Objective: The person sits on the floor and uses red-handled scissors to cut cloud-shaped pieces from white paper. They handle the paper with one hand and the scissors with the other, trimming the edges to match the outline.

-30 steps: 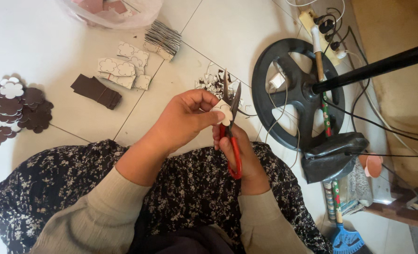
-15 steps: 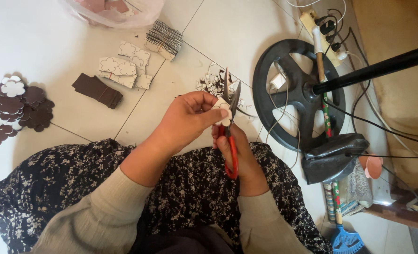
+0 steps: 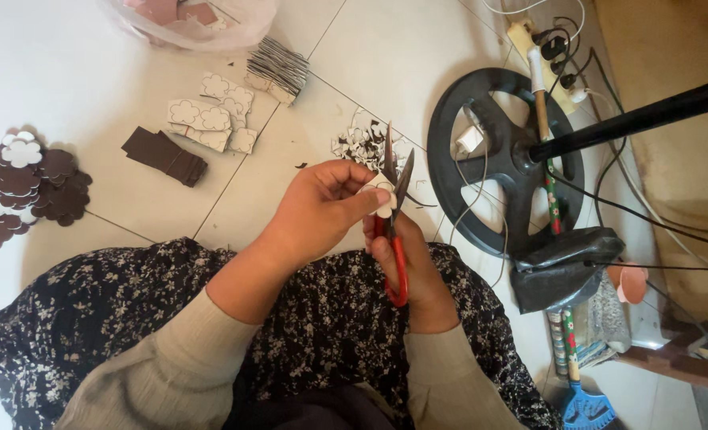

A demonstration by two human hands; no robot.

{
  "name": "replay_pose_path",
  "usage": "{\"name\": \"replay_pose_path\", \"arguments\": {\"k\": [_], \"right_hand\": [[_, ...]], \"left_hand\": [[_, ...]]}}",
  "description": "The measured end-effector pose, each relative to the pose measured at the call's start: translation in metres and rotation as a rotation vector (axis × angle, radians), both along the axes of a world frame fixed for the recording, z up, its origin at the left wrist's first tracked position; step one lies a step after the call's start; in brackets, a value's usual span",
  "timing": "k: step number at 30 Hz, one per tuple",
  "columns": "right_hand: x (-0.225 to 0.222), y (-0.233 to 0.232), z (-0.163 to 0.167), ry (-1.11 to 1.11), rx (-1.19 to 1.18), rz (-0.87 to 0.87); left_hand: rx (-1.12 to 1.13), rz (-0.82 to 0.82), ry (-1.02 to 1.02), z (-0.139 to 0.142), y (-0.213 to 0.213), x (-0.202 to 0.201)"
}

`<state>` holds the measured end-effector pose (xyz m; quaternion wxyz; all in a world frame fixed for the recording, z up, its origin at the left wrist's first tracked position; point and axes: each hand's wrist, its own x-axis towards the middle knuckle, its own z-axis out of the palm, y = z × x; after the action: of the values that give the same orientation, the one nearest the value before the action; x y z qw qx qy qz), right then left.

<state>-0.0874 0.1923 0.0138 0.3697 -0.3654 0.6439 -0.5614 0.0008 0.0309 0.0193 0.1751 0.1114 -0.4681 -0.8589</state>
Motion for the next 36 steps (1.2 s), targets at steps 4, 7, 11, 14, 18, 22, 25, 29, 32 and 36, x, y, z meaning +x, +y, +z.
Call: {"name": "replay_pose_path", "arguments": {"k": [4,7,11,14,18,22,25,29,32,36], "right_hand": [[-0.005,0.002,-0.002,0.052,0.081,-0.011],[-0.008,0.003,-0.002,0.1,0.094,0.021],[-0.011,0.004,-0.003,0.156,0.113,0.045],[-0.011,0.003,-0.004,0.182,0.168,0.016],[-0.01,0.003,-0.005,0.166,0.195,0.0],[-0.009,0.002,-0.007,0.148,0.202,-0.005],[-0.009,0.002,-0.007,0.104,0.208,-0.004],[-0.01,0.003,-0.007,0.08,0.188,0.01],[-0.011,0.004,-0.006,0.08,0.187,0.018],[-0.012,0.004,-0.006,0.109,0.195,0.019]], "left_hand": [[0.012,0.005,-0.001,-0.002,0.0,-0.001],[0.027,0.007,-0.019,-0.002,-0.001,0.0],[-0.011,0.038,-0.101,-0.002,-0.003,0.001],[-0.054,0.055,-0.149,-0.003,-0.003,0.0],[-0.046,0.061,-0.155,-0.004,-0.003,-0.002],[-0.038,0.069,-0.148,-0.007,-0.003,-0.002],[-0.068,0.068,-0.17,-0.008,-0.004,-0.002],[-0.059,0.052,-0.177,-0.01,-0.007,-0.003],[-0.031,0.04,-0.176,-0.012,-0.009,-0.004],[-0.005,0.029,-0.157,-0.013,-0.01,-0.004]]}}
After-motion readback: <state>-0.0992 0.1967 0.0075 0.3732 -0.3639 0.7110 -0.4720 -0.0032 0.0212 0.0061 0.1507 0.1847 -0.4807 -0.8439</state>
